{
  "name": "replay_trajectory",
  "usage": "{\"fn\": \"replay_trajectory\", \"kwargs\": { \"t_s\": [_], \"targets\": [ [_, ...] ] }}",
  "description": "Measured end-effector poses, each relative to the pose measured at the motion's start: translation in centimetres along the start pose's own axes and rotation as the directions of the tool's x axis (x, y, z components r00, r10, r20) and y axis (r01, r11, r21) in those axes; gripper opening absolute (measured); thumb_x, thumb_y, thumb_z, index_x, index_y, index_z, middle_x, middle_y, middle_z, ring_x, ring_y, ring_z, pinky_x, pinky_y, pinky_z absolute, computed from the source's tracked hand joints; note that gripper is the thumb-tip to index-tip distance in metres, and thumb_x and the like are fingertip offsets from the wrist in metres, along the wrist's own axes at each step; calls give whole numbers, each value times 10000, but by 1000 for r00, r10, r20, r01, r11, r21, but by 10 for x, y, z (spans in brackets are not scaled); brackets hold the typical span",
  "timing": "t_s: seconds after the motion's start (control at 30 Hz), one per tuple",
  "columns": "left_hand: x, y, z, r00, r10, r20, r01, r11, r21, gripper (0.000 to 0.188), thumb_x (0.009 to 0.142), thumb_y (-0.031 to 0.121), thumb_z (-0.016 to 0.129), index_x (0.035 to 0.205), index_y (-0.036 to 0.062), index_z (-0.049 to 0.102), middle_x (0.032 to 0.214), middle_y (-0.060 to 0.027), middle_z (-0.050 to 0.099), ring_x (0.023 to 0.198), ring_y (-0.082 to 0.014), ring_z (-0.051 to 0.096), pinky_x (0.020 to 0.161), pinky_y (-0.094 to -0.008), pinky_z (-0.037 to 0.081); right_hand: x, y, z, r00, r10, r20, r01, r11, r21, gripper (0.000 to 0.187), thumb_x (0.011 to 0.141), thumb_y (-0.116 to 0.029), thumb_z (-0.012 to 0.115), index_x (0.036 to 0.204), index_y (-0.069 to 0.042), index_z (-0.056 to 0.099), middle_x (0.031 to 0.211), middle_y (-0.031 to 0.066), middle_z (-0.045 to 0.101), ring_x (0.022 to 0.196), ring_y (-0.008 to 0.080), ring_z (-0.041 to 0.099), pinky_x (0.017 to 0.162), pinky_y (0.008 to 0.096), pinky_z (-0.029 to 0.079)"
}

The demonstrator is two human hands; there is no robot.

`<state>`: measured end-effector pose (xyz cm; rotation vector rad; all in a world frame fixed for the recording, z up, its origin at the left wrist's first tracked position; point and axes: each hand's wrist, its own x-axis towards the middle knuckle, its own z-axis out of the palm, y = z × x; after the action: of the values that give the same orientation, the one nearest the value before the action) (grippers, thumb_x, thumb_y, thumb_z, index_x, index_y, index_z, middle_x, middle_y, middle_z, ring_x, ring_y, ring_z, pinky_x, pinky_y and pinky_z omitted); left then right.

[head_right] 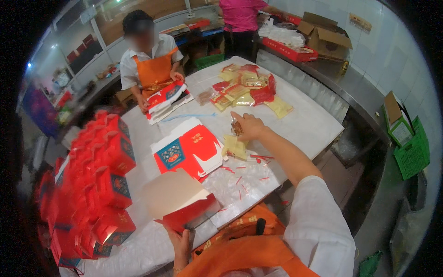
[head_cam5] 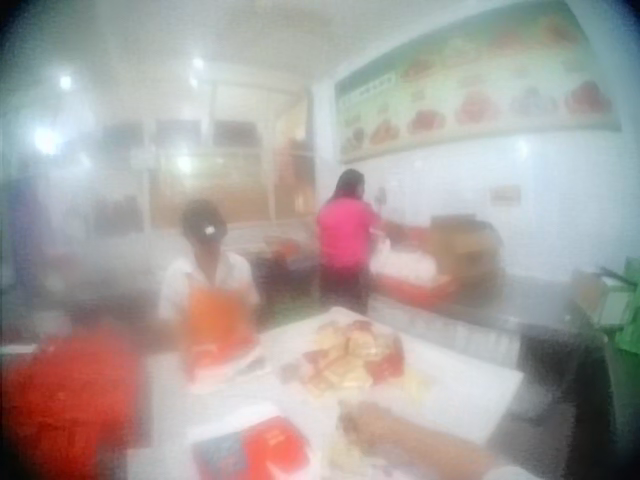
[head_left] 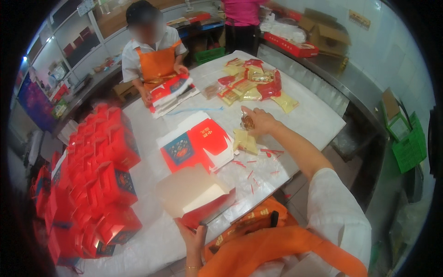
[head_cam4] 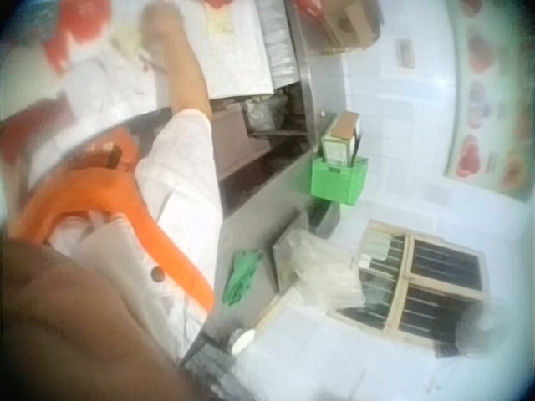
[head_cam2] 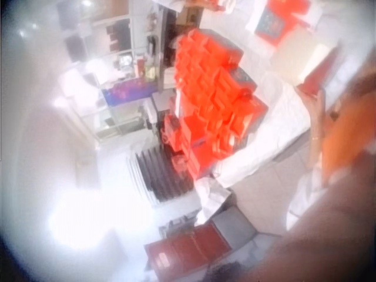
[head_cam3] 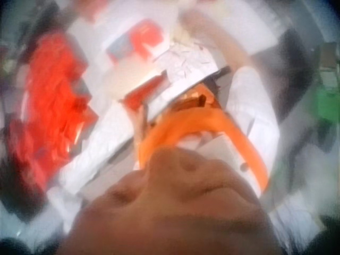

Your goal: The person assembles cardboard boxes by hand, folding the flaps and sides into shape before placing small packaged items inside and finishing the assembly.

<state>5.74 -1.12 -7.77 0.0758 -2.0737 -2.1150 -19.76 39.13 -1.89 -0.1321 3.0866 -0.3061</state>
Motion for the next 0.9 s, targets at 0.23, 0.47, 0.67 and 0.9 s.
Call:
{"fn": "replay_trajectory", "kwargs": {
  "t_s": [0.23,0.47,0.67,0.9],
  "targets": [
    [5,-23,-6,986,165,41,-168,981,98,843,793,54,637,1515,-38,213,1206,-96,524,1029,-166,530,895,-301,474,-12,2,35,893,-185,-411,133,980,-151,468,752,-184,774,1189,-113,621,1169,135,594,1107,345,574,931,445,501],
    [3,-32,-4,989,130,77,-134,990,48,892,811,214,656,1537,-57,214,1347,-152,456,1205,-246,478,1086,-373,378,-67,-39,47,820,-326,-470,337,939,-63,558,732,-298,835,1148,-19,590,1191,160,545,1106,356,524,985,438,458],
    [5,-41,-15,965,237,111,-252,957,145,949,810,255,704,1554,-42,196,1402,-178,439,1317,-280,442,1137,-404,340,-44,-51,45,936,-220,-274,169,966,-196,555,753,-191,805,1211,-3,557,1267,190,505,1146,372,514,936,453,516],
    [11,-49,-22,972,207,114,-227,952,205,1205,707,309,826,1611,-3,92,1615,-226,253,1491,-368,296,1202,-480,289,-15,-41,52,957,-150,-249,106,978,-181,751,760,-145,747,1448,-74,456,1269,205,556,1125,393,559,881,494,555]
  ]
}}
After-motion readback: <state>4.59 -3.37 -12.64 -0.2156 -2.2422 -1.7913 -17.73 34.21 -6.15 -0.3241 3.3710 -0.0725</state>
